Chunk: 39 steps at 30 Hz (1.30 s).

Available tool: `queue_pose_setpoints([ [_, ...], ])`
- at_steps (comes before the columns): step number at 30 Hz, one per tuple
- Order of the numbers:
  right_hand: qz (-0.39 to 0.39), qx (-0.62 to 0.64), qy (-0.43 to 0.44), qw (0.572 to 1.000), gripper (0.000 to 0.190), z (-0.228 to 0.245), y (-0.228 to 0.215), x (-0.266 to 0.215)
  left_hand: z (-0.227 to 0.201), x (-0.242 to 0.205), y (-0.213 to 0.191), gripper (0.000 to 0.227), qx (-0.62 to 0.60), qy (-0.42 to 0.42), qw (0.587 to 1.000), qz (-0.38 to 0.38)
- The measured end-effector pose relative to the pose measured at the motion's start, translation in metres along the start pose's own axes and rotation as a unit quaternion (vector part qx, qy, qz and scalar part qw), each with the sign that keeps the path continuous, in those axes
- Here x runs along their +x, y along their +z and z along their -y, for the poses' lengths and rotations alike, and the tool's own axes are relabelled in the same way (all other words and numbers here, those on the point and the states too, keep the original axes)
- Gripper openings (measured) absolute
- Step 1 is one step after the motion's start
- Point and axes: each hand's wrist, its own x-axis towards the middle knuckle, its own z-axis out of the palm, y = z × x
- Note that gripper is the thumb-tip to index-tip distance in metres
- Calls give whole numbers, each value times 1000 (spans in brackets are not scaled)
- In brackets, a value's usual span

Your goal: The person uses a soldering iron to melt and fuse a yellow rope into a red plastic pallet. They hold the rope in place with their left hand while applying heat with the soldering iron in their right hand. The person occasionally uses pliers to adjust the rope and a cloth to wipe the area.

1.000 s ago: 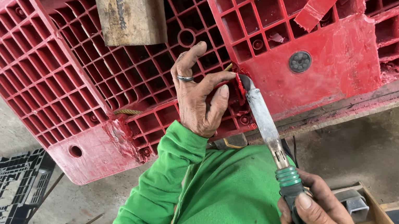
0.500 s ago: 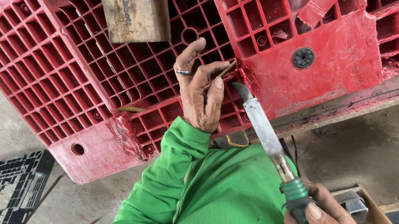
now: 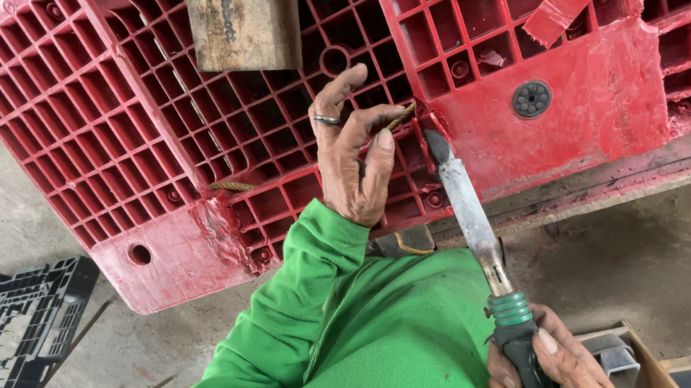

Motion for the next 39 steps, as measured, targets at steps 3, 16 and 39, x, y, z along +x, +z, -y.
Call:
queue_pose_setpoints([
  [3,-16,-29,-2,999,42,1,9,5,0,1,1,24,8,4,1000,-4],
  [16,-45,-47,-64,996,49,-22,37,14,0,0,-1,22,-32,-9,999,-5],
  [39,-263,-205,-168,928,67,-122,42,53,14,-3,-4,24,-111,3,994,-6],
])
